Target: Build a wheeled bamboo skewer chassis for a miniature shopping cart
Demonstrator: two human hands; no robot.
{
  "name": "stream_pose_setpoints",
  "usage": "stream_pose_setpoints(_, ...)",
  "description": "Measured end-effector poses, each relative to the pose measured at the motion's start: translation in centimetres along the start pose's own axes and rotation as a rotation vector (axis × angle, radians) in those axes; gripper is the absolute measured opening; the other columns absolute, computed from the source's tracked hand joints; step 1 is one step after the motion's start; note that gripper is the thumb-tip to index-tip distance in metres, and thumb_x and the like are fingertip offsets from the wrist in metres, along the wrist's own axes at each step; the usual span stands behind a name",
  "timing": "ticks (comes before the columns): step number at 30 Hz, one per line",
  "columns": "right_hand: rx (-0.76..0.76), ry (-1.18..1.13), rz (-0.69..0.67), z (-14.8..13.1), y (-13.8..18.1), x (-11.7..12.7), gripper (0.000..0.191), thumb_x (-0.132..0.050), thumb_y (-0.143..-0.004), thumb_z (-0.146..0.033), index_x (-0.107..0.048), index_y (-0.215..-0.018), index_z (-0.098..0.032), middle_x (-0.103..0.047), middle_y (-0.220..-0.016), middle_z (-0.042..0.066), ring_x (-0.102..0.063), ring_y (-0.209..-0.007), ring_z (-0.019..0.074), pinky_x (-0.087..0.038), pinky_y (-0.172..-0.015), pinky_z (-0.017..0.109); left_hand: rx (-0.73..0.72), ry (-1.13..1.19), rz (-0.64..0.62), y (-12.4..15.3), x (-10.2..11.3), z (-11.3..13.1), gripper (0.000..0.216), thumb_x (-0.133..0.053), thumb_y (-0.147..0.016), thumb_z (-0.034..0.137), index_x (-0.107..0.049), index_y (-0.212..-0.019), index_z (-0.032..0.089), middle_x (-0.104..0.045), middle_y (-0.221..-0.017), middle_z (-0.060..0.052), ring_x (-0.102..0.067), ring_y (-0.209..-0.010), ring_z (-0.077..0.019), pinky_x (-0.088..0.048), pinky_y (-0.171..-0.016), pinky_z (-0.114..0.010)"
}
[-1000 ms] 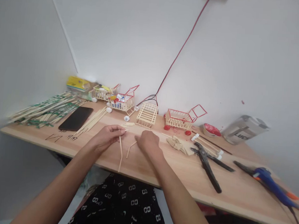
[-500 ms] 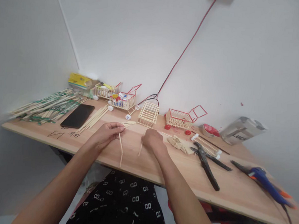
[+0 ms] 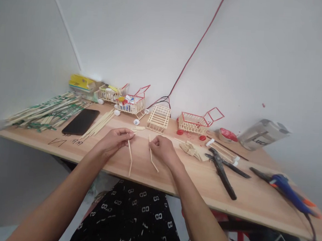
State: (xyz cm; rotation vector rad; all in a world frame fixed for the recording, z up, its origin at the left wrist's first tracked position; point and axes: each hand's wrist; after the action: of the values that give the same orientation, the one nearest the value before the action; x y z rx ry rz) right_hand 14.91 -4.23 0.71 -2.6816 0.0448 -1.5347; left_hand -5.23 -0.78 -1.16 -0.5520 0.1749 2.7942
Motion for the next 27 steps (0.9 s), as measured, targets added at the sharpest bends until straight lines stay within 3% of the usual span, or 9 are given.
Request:
stream_pose_setpoints(4, 0.007, -0.326, 0.005, 1.0, -0.2, -1.4, 0.019, -0.056, -0.074, -0.033, -0.063, -0.080, -0.016, -0.065, -0.068, 0.001, -0.055, -0.059, 0.0121, -0.038, -0.054, 0.021, 0.011, -0.025, 0.000, -0.5, -0.4, -0.2, 0.031, -0.085, -0.052, 0.025, -0.067, -0.073, 0.011, -0.064, -0.070, -0.002, -0.054, -0.060, -0.0077, -0.041, -0.053, -0.018)
stream_pose_setpoints(13, -0.008, -0.651, -0.024, 1.7, 0.4, -3.2, 0.022, -0.059, -0.075, -0.040, -0.058, -0.076, -0.017, -0.056, -0.055, -0.003, -0.041, -0.041, 0.0071, -0.030, -0.041, 0.019, 0.023, -0.058, 0.000, -0.9, -1.4, -0.2, 0.030, -0.084, -0.052, 0.024, -0.067, -0.073, 0.010, -0.063, -0.070, -0.003, -0.054, -0.060, -0.0076, -0.041, -0.052, -0.018)
stream_pose_setpoints(27, 0.049, -0.691, -0.056, 1.4, 0.6, -3.0, 0.024, -0.061, -0.077, -0.041, -0.056, -0.078, -0.018, -0.054, -0.056, -0.005, -0.044, -0.043, 0.0072, -0.033, -0.042, 0.019, 0.030, -0.071, -0.021, -1.5, -1.7, -0.9, 0.030, -0.084, -0.053, 0.024, -0.068, -0.074, 0.010, -0.062, -0.068, -0.002, -0.053, -0.058, -0.0078, -0.040, -0.052, -0.020)
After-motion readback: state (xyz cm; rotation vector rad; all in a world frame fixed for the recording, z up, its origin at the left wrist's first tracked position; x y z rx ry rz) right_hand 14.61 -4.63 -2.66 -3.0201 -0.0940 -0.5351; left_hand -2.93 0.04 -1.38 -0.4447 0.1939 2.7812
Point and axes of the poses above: each hand's wrist, its own y-axis away from the middle knuckle, its own x-axis out of the back of the hand, z = x × y
